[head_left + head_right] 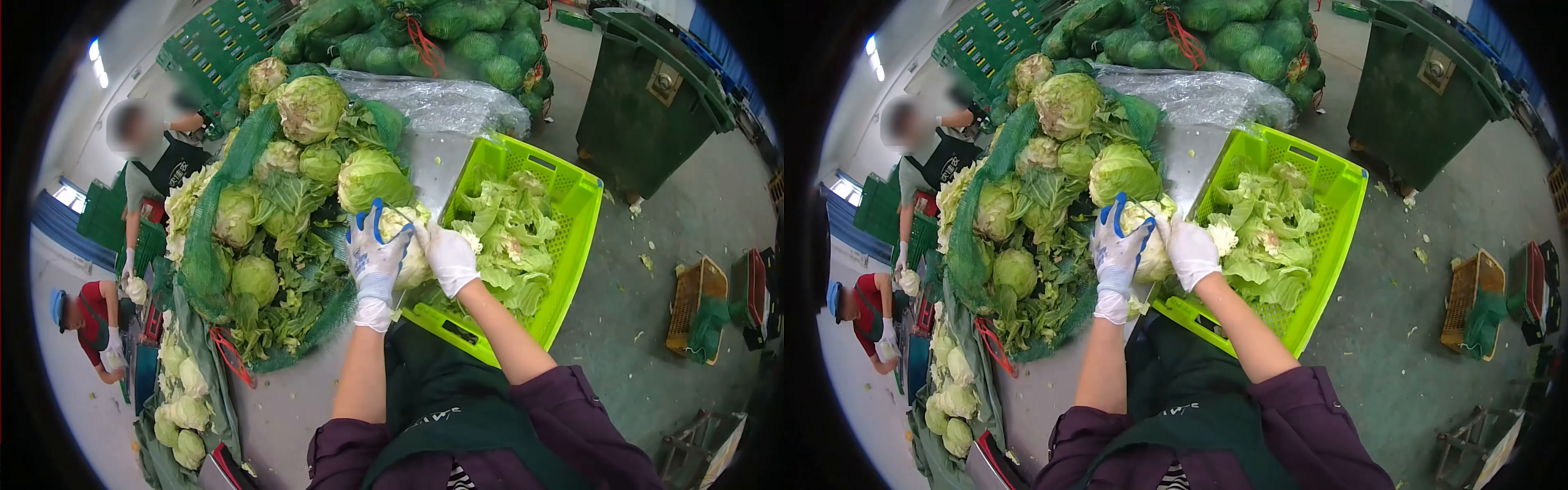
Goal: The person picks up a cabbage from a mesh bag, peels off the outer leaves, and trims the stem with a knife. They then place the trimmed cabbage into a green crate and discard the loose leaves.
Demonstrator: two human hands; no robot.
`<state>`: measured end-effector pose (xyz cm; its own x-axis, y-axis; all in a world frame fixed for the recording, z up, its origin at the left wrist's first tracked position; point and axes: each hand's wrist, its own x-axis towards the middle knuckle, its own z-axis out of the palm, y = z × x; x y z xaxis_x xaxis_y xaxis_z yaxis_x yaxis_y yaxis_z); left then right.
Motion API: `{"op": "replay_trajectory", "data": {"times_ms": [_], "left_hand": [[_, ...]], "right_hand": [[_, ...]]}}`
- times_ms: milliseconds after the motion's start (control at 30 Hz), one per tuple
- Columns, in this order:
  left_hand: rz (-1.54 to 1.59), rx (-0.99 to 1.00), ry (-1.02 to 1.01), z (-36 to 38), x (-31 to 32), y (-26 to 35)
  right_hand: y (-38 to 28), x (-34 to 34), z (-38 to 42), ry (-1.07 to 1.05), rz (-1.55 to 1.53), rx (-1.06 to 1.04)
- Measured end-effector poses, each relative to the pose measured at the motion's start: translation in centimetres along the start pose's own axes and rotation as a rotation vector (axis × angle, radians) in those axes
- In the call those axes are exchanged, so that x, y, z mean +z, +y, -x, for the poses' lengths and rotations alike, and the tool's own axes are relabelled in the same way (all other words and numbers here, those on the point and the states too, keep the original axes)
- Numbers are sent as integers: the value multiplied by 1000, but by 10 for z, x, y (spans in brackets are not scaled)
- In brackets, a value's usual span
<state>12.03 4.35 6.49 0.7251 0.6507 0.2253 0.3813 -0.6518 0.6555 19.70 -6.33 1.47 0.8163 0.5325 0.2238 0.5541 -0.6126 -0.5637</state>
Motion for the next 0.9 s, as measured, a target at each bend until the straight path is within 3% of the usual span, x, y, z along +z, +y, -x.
{"op": "replay_trajectory", "data": {"times_ms": [67, 233, 267, 333, 367, 400, 433, 467, 500, 533, 600, 733, 800, 833, 867, 900], "left_hand": [[-189, 29, 136, 7, 4, 9], [-208, -18, 140, 14, 3, 20], [-206, -17, 141, 24, 5, 19], [-167, 236, 188, 47, -2, 16], [-118, 356, 230, 51, 0, 3], [-154, 302, 228, 59, -7, 7], [56, 232, 198, 57, -10, -2], [264, 154, 168, 55, -14, -17], [395, 128, 143, 54, -19, -30], [806, -26, 82, 53, -23, -38], [949, -64, 15, 53, -32, -52], [829, -62, 89, 60, -33, -54], [263, 52, 169, 69, -43, -46], [204, 50, 122, 72, -52, -38], [206, 50, 119, 72, -61, -29], [-64, 144, 79, 70, -69, -20]], "right_hand": [[5, -6, -5, -71, -28, -47], [8, -13, -10, -141, -81, -12], [19, -22, -14, -65, -88, -72], [59, -4, -39, -156, -172, 298], [70, 8, -38, -142, -192, 264], [79, 23, -29, -134, -206, 227], [79, 30, -17, 33, -316, 153], [83, 36, -8, 25, -316, 150], [77, 31, -2, -64, -594, 291], [72, 28, 0, -159, -870, 433], [69, 25, -6, -44, -1177, 625], [79, 28, -12, -50, -1016, 707], [80, 26, -6, 196, -182, 349], [59, 1, 2, 74, -365, 380], [48, 3, 17, 194, -333, 214], [41, 5, 33, 111, -534, 157]]}}
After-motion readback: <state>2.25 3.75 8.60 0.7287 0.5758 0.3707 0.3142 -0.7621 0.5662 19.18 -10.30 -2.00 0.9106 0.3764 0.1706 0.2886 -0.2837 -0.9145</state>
